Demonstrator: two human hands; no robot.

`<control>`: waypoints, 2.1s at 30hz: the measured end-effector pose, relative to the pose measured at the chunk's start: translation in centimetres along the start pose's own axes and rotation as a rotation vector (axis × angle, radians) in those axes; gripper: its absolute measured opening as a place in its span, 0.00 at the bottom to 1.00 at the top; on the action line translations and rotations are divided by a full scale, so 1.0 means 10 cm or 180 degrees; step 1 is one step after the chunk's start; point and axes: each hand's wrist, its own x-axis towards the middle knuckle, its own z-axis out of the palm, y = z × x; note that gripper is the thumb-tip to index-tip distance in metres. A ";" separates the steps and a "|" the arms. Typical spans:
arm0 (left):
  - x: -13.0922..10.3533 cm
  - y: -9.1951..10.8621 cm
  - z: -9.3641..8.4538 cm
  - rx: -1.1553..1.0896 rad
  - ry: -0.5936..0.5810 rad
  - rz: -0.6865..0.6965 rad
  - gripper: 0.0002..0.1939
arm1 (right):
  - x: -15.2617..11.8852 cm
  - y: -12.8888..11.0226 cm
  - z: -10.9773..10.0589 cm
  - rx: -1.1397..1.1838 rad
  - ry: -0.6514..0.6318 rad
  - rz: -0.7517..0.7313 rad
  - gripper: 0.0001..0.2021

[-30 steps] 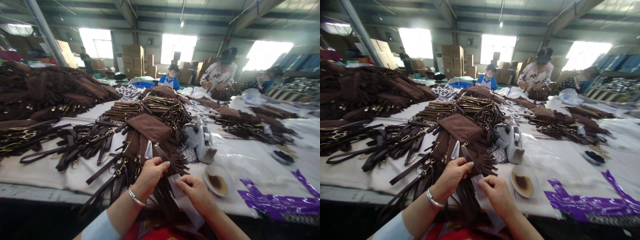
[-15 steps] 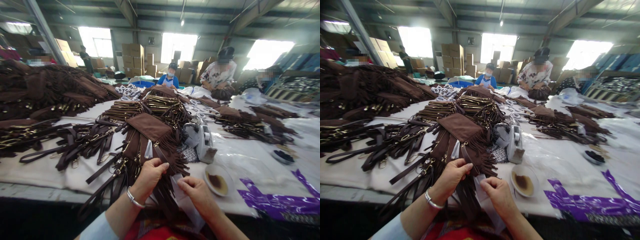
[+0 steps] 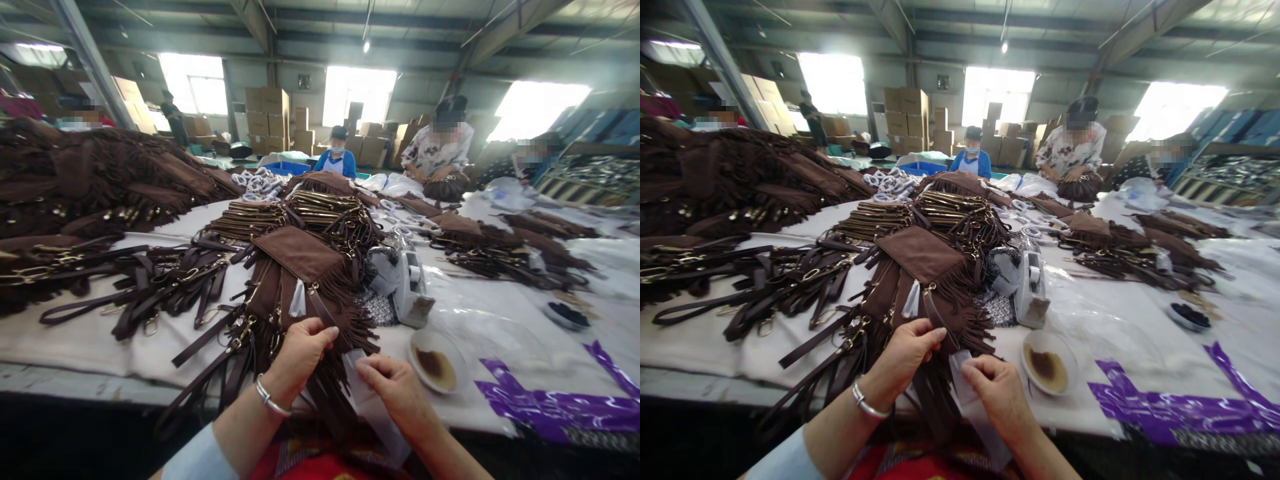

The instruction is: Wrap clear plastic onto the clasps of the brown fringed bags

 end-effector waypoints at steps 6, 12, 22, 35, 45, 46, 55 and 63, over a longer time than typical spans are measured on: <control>-0.03 0.03 0.02 0.0020 0.0008 -0.0063 0.14 | 0.00 0.02 0.00 -0.0046 0.0049 -0.0072 0.17; -0.04 0.03 0.05 0.0001 -0.0077 -0.0115 0.13 | 0.01 -0.02 0.02 0.0017 0.0082 -0.0056 0.18; -0.14 0.05 0.13 -0.0410 -0.0282 -0.0392 0.11 | 0.14 -0.12 0.18 0.0671 -0.0245 -0.0034 0.18; 0.47 0.28 0.09 -0.2247 0.0442 -0.1166 0.11 | -0.12 -0.06 0.00 0.1428 -0.0482 0.0740 0.18; 0.53 0.30 0.06 -0.1796 0.0636 -0.0692 0.11 | 0.05 -0.20 -0.01 0.0504 -0.0327 0.0381 0.23; 0.51 0.30 0.05 -0.1720 0.0636 -0.0665 0.11 | 0.12 -0.26 0.03 0.0473 -0.0306 0.0372 0.23; 0.45 0.28 0.03 -0.1544 0.0662 -0.0466 0.10 | 0.77 -0.56 0.33 0.0507 -0.0125 0.0140 0.22; 0.48 0.17 0.10 -0.1675 0.0842 -0.0293 0.09 | 1.11 -0.69 0.45 -0.0638 0.0260 -0.0415 0.23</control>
